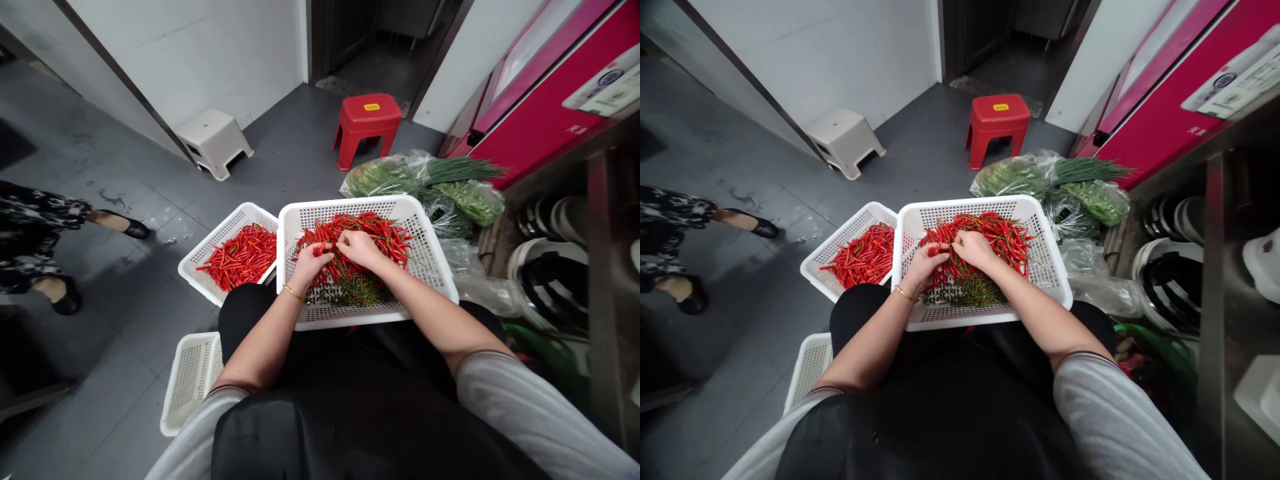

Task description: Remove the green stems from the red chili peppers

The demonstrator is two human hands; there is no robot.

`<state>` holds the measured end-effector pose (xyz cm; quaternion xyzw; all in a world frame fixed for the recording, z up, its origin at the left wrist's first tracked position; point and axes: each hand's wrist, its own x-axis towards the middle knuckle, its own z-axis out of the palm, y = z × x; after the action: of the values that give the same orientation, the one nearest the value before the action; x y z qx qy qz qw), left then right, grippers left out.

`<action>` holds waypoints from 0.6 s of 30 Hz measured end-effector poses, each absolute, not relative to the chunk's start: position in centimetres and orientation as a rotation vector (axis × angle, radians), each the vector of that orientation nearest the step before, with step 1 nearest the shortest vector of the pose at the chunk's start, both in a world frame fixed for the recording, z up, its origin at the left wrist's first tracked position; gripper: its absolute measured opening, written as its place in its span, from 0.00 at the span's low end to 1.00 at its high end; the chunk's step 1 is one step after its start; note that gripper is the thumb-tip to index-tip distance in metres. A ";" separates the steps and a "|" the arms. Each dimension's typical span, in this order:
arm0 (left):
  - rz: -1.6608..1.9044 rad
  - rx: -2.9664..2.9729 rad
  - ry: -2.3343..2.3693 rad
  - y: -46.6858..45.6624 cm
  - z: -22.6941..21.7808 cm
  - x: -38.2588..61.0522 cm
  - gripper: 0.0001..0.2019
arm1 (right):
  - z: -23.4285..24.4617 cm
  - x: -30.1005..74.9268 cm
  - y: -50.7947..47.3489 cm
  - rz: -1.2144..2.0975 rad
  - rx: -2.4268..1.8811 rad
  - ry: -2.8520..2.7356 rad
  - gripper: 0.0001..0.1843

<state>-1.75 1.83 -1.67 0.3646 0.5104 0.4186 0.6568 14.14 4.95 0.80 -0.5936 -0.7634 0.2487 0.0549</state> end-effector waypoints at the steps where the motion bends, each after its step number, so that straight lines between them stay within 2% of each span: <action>1: 0.884 0.906 1.111 1.6 -1.6 -1.5 0.16 | 1.0 14.9 4.1 0.930 -1.733 -2.209 0.11; 3: 0.748 1.034 1.017 1.2 -1.6 -1.0 0.14 | 1.2 16.0 2.4 1.164 -1.626 -2.052 0.12; 4: 0.696 1.066 0.991 1.1 -1.6 -0.9 0.13 | 1.2 16.3 1.6 1.159 -1.599 -2.038 0.12; 9: 0.676 0.892 1.006 0.6 -2.1 -0.5 0.14 | 1.2 15.2 -0.2 0.499 -1.537 -2.341 0.11; 11: 0.693 0.800 0.975 0.5 -2.2 -0.7 0.17 | 1.4 14.8 0.1 0.441 -1.526 -2.368 0.12; 13: 0.710 0.704 0.908 0.5 -2.1 -1.0 0.18 | 1.7 15.0 1.0 0.633 -1.507 -2.307 0.13; 16: 0.771 0.514 0.794 1.0 -1.7 -1.6 0.17 | 2.3 16.4 2.9 1.129 -1.434 -2.340 0.18; 18: 0.836 0.403 0.761 1.5 -1.5 -1.9 0.17 | 2.4 17.1 4.4 1.064 -1.542 -2.462 0.18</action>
<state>-1.85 1.53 -1.52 0.1894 0.3583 0.3934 0.8252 17.13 4.44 2.44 -0.4983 -0.7957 0.3437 0.0238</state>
